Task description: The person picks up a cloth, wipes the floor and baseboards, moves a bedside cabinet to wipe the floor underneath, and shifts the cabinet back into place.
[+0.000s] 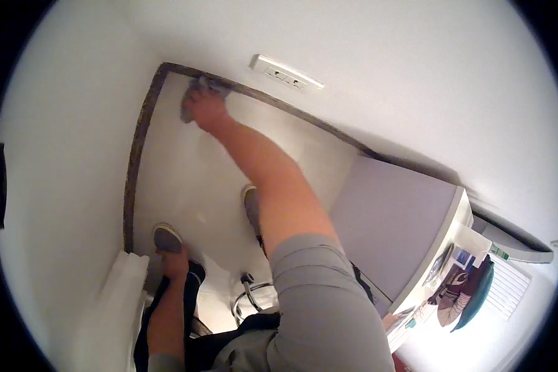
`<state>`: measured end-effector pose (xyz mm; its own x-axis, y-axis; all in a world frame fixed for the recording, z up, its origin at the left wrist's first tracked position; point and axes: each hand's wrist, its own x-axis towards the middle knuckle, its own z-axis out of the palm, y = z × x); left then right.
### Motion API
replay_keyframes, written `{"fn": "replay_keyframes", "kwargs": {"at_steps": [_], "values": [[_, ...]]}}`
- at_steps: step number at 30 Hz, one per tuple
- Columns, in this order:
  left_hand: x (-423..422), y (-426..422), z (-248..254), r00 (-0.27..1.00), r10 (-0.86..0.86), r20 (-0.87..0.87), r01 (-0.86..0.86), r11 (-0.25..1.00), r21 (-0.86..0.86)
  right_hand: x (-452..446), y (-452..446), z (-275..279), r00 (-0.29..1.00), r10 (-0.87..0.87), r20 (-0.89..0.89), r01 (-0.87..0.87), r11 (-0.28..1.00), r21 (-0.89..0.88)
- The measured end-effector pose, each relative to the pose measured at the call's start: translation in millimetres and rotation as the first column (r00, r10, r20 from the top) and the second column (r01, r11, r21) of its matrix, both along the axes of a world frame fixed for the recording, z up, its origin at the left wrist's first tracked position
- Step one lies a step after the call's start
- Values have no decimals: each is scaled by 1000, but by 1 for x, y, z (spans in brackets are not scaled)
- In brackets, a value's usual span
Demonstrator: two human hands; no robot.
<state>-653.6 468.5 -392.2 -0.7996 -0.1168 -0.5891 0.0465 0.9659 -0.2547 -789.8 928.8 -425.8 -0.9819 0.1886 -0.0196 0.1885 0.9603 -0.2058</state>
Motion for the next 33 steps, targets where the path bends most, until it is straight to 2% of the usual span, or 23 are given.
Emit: {"fn": "replay_keyframes", "kwargs": {"at_steps": [1, 3, 4, 5, 7, 9, 11, 13, 14, 16, 18, 19, 20, 22, 23, 26, 27, 28, 29, 30, 31, 33], "values": [[2, 0, 1, 1000, -20, 5, 20, 1000, -4, 25, 18, -2, 998, -68, 2, 68, 994, -84], [0, 10, 12, 1000, -24, -18, 24, 1000, 5, 91, 53, 12, 995, 56, 80, -55, 998, -16], [1, 12, 17, 999, -24, -47, 24, 1000, 7, 130, 65, 6, 997, 24, 76, -19, 998, -55], [4, 6, 13, 999, -20, -45, 20, 1000, -1, 168, 75, -3, 995, -3, 97, 5, 1000, -19], [3, -11, -2, 999, -39, 12, 38, 997, 67, 237, 74, 7, 959, -215, 186, 231, 970, -71], [3, -1, 7, 999, -35, -23, 36, 997, 62, 306, 62, 5, 879, -442, 181, 442, 896, 39], [-3, 3, 14, 998, -28, -60, 32, 997, 69, 362, 43, 3, 842, -495, 215, 489, 868, 84], [-3, 9, 18, 997, 55, 58, -59, 996, 71, 388, 24, 13, 768, -516, 379, 516, 849, 112], [-4, 10, 21, 996, 62, 56, -66, 994, 81, 374, 26, 32, 772, -514, 373, 510, 852, 119], [1, 13, 17, 1000, 28, -13, -27, 999, 46, 337, 30, 59, 658, -409, 632, 562, 826, -51], [3, 1, 8, 1000, 11, 2, -11, 998, 64, 274, 24, 77, 884, -346, 313, 379, 924, -48], [3, -4, 6, 1000, -20, 8, 19, 996, 88, 239, 25, 71, 951, -291, 108, 298, 953, -57], [2, -3, 5, 1000, -26, 13, 25, 996, 87, 208, 30, 53, 975, -222, 7, 222, 970, -100], [1, 2, 4, 999, 25, 39, -26, 999, 42, 144, 28, 46, 998, -67, 11, 67, 998, -14], [0, 3, 5, 999, 7, 49, -9, 999, 44, 126, 24, 32, 998, -48, -45, 51, 996, 77], [0, 2, 1, 996, 43, 74, -46, 998, 47, 138, 40, -3, 995, -80, -55, 80, 997, -5], [3, -3, 2, 1000, -9, 10, 8, 997, 78, 155, 47, -20, 961, -259, 94, 268, 958, -101], [8, -7, 2, 997, -51, -57, 57, 993, 107, 182, 57, -6, 965, -238, 112, 245, 968, -48], [8, -5, 6, 997, -50, -50, 55, 993, 101, 211, 66, -1, 971, -224, 81, 230, 971, -64], [2, 3, 13, 1000, -19, 1, 19, 997, 77, 243, 72, 0, 952, -255, 169, 258, 966, 6], [0, 9, 17, 999, 15, 51, -18, 999, 49, 273, 79, 2, 929, -322, 185, 340, 937, -78], [1, 9, 12, 999, -5, 50, 3, 999, 36, 327, 86, 0, 855, -472, 215, 482, 876, 3]]}}
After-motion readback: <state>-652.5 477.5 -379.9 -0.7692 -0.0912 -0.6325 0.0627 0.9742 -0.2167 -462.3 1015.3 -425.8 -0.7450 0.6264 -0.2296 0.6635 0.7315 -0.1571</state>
